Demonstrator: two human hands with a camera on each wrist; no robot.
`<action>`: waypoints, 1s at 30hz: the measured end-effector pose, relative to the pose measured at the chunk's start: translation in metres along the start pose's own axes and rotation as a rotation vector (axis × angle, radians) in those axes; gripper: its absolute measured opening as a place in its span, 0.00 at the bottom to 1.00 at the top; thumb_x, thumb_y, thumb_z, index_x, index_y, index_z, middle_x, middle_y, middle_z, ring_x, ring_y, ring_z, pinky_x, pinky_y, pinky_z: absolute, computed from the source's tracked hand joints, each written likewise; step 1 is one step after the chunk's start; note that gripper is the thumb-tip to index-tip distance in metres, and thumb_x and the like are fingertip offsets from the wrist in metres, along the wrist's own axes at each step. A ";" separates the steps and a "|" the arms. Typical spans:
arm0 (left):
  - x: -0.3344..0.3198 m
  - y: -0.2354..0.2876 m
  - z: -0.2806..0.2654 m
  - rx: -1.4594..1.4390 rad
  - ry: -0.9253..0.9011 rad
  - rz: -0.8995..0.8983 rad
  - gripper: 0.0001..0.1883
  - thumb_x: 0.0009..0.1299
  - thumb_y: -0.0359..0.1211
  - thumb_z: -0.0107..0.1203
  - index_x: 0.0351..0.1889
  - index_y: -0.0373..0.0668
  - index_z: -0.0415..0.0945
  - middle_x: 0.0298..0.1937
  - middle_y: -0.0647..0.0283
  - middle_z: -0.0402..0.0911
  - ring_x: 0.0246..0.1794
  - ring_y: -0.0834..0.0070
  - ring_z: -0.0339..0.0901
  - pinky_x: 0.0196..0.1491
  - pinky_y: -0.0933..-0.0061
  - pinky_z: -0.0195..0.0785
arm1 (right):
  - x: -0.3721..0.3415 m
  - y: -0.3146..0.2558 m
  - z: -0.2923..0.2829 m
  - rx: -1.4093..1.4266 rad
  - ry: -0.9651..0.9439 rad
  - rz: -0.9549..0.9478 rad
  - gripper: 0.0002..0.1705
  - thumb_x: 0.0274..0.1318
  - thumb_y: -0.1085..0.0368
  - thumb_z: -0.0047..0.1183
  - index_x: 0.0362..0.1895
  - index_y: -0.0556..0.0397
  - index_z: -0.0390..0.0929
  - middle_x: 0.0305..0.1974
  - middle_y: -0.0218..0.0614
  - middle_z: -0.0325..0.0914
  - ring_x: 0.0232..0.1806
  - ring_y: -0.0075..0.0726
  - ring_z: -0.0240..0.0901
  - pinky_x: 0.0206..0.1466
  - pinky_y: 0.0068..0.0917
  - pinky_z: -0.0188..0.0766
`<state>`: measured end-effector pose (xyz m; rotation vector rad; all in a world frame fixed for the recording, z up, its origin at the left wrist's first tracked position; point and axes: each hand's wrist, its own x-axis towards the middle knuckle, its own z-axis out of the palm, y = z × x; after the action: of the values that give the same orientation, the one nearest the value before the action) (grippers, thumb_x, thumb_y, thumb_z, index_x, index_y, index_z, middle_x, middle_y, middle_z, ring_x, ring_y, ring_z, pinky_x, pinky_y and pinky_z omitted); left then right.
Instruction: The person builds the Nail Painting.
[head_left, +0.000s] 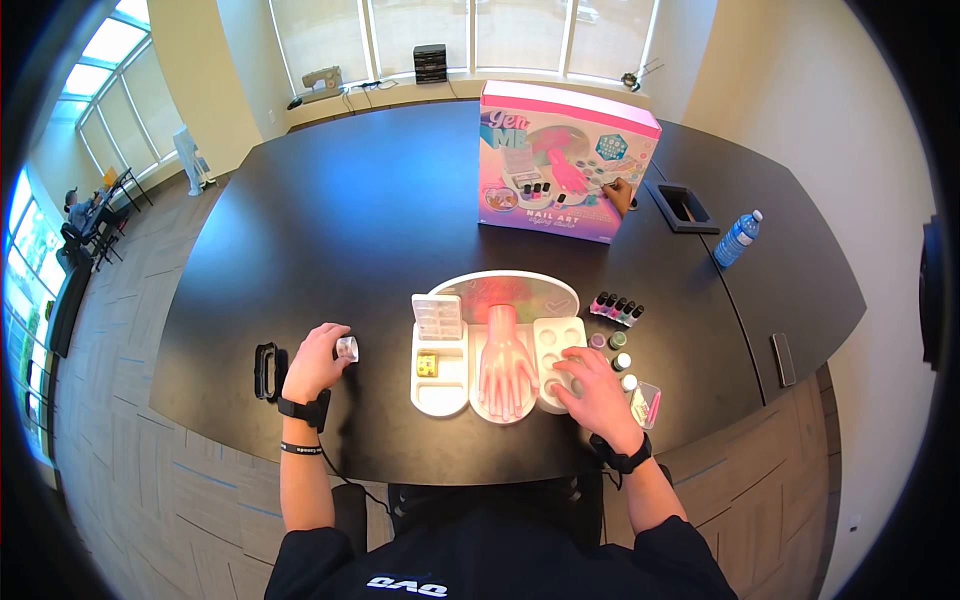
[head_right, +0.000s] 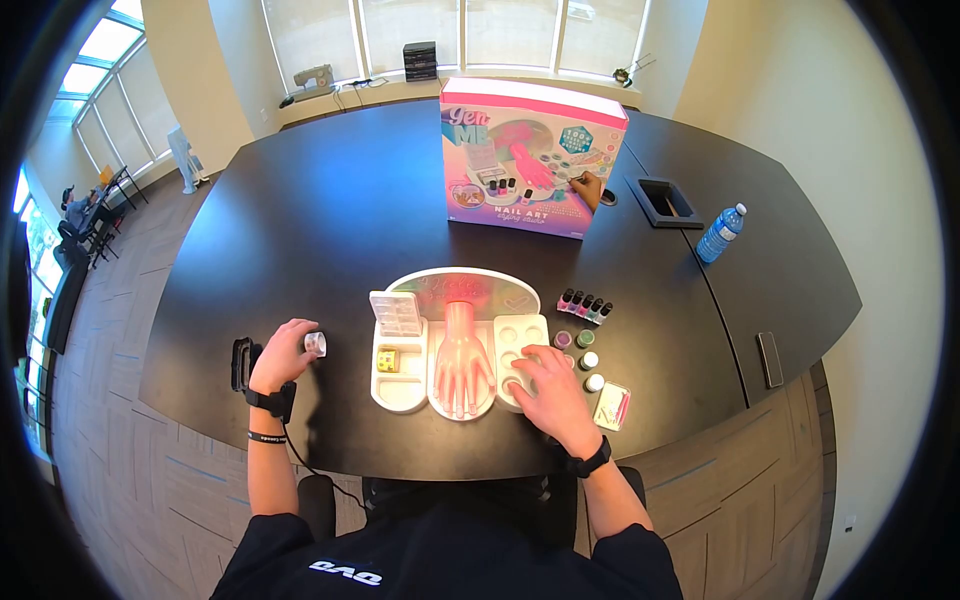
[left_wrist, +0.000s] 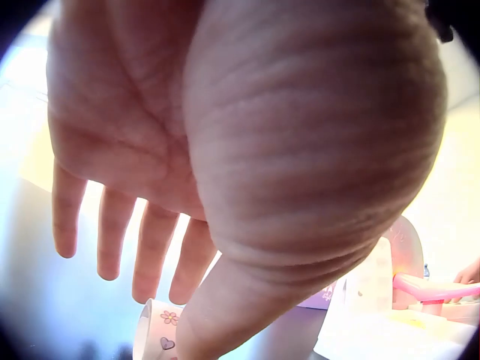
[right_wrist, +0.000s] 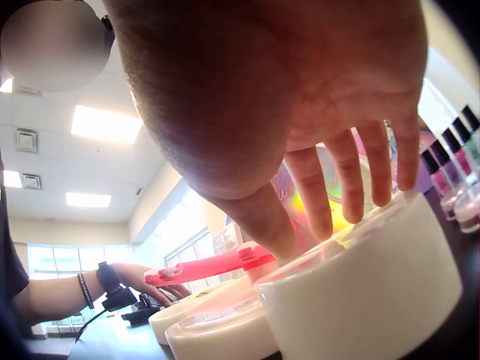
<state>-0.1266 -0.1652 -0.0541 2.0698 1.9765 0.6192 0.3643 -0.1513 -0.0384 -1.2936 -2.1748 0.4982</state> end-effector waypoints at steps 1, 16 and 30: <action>0.000 -0.002 0.001 0.005 0.003 -0.011 0.28 0.63 0.27 0.72 0.63 0.39 0.82 0.63 0.55 0.84 0.69 0.49 0.78 0.71 0.53 0.73 | 0.000 0.000 0.000 0.000 0.001 -0.001 0.18 0.62 0.60 0.69 0.54 0.53 0.89 0.63 0.44 0.81 0.71 0.55 0.72 0.74 0.48 0.67; 0.002 0.031 -0.016 -0.034 0.089 -0.010 0.17 0.68 0.27 0.70 0.55 0.40 0.83 0.52 0.55 0.86 0.59 0.49 0.81 0.64 0.53 0.74 | 0.000 0.001 -0.001 -0.003 -0.006 0.003 0.19 0.62 0.60 0.69 0.55 0.53 0.88 0.64 0.43 0.81 0.71 0.54 0.72 0.74 0.48 0.69; 0.012 0.142 -0.013 -0.250 0.119 0.312 0.16 0.68 0.28 0.71 0.53 0.39 0.81 0.53 0.56 0.85 0.60 0.52 0.81 0.63 0.55 0.75 | 0.000 -0.001 -0.001 -0.002 -0.007 -0.001 0.19 0.62 0.60 0.69 0.54 0.53 0.88 0.64 0.44 0.81 0.71 0.55 0.72 0.73 0.48 0.69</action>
<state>-0.0048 -0.1660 0.0210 2.2388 1.5433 1.0153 0.3646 -0.1512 -0.0369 -1.2932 -2.1823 0.5008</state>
